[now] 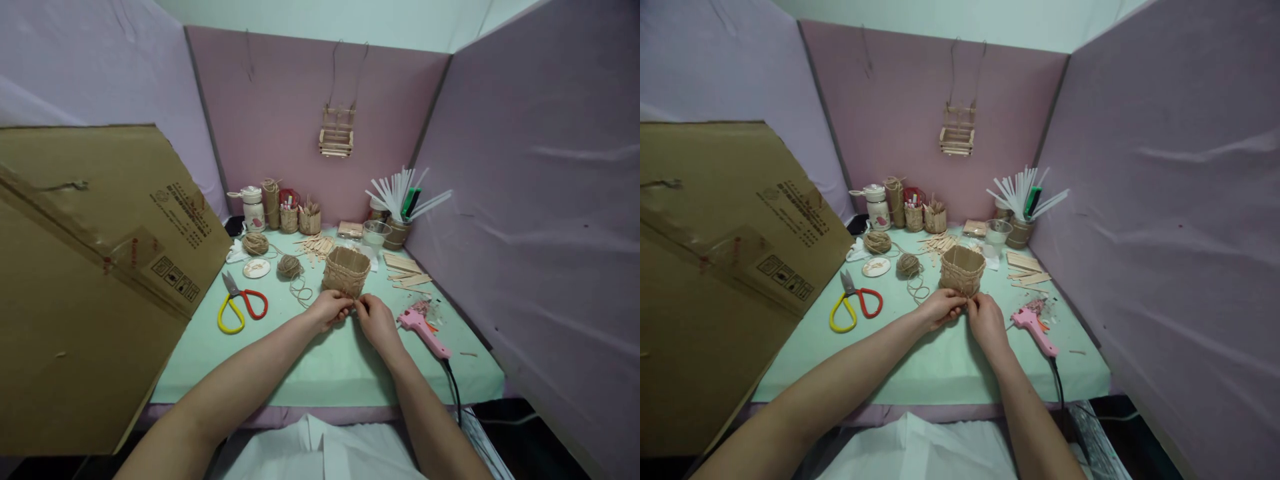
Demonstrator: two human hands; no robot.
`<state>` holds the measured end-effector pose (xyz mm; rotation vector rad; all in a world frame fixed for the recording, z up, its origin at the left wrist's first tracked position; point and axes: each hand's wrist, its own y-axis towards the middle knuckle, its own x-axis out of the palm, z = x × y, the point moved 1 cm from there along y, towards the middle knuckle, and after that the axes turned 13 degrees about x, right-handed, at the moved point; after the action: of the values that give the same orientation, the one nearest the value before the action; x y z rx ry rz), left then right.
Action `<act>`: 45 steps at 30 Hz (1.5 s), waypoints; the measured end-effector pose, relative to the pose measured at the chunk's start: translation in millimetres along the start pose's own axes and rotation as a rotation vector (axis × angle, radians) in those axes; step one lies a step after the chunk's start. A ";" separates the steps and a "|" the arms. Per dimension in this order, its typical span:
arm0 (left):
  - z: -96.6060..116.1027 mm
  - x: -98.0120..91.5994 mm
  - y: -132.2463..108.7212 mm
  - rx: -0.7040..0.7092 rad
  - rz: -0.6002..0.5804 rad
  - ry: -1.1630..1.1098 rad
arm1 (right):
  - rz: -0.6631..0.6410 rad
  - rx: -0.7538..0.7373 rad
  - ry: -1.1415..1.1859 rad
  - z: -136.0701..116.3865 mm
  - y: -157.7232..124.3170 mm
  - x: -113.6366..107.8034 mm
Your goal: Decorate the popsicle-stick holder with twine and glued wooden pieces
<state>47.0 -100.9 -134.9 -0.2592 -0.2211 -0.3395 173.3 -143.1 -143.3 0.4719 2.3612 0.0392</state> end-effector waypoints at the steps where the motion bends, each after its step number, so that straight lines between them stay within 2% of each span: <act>1: -0.5 0.1 -0.5 0.012 0.005 0.001 | -0.011 0.003 -0.007 0.2 0.4 0.2; 9: 0.5 -0.7 -3.0 0.058 0.028 -0.025 | -0.043 0.049 -0.013 -0.9 8.1 -0.8; 18: 2.4 1.8 -6.0 0.066 0.040 -0.026 | 0.004 0.071 0.027 -4.6 9.9 1.2; 27: 4.2 4.9 -9.9 0.093 0.047 -0.003 | 0.038 0.024 0.052 -5.8 3.8 2.3; 35: 7.2 5.4 -9.0 0.117 0.062 0.083 | 0.012 -0.034 0.030 -8.7 -3.7 -0.5; 45: 6.7 4.5 -7.4 0.172 0.068 0.219 | -0.022 0.054 0.075 -7.5 2.1 -3.6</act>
<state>47.4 -107.1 -125.8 -0.0582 -0.0249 -0.2773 171.5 -141.7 -135.1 0.4783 2.4462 -0.0174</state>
